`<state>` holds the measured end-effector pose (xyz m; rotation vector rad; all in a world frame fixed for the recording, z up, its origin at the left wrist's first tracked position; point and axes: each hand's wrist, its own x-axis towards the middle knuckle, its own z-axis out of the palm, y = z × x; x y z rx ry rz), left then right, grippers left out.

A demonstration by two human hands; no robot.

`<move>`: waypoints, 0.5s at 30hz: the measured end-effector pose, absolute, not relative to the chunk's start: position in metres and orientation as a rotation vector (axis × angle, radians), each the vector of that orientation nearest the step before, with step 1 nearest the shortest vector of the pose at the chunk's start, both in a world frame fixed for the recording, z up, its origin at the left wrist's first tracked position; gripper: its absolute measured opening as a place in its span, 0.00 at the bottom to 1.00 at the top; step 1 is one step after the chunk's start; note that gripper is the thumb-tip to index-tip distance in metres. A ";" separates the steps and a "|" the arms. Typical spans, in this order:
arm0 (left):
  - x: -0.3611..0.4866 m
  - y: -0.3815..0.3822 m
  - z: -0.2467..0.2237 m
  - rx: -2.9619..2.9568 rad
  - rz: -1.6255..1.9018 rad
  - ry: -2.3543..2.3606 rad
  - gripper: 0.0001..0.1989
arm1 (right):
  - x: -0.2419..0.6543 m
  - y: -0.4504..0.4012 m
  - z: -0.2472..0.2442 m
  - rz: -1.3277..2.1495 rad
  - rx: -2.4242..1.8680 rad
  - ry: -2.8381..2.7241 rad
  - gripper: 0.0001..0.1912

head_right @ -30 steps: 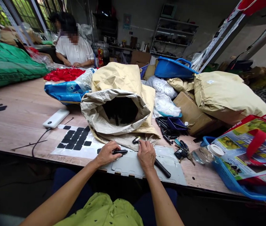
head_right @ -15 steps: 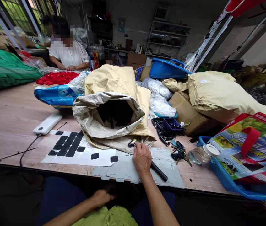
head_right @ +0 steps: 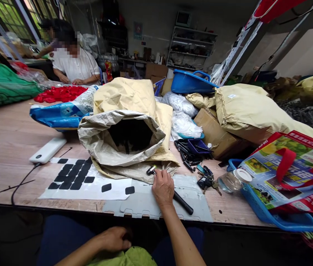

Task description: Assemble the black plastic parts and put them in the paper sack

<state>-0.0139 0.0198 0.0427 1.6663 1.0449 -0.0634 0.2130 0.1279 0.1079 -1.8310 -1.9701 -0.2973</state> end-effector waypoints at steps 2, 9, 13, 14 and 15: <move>-0.023 0.026 0.089 1.747 -0.139 0.760 0.19 | 0.213 0.128 0.108 -0.297 -1.835 -1.971 0.12; -0.028 0.174 0.200 1.737 0.560 1.115 0.18 | 0.212 0.128 0.109 -0.277 -1.838 -1.965 0.12; -0.008 0.261 0.190 1.844 0.599 1.919 0.15 | 0.212 0.127 0.110 -0.257 -1.846 -1.956 0.12; -0.002 0.273 0.186 1.841 0.503 1.995 0.16 | 0.212 0.127 0.110 -0.255 -1.846 -1.956 0.12; 0.002 0.281 0.182 1.837 0.426 2.034 0.16 | 0.212 0.127 0.110 -0.254 -1.846 -1.956 0.12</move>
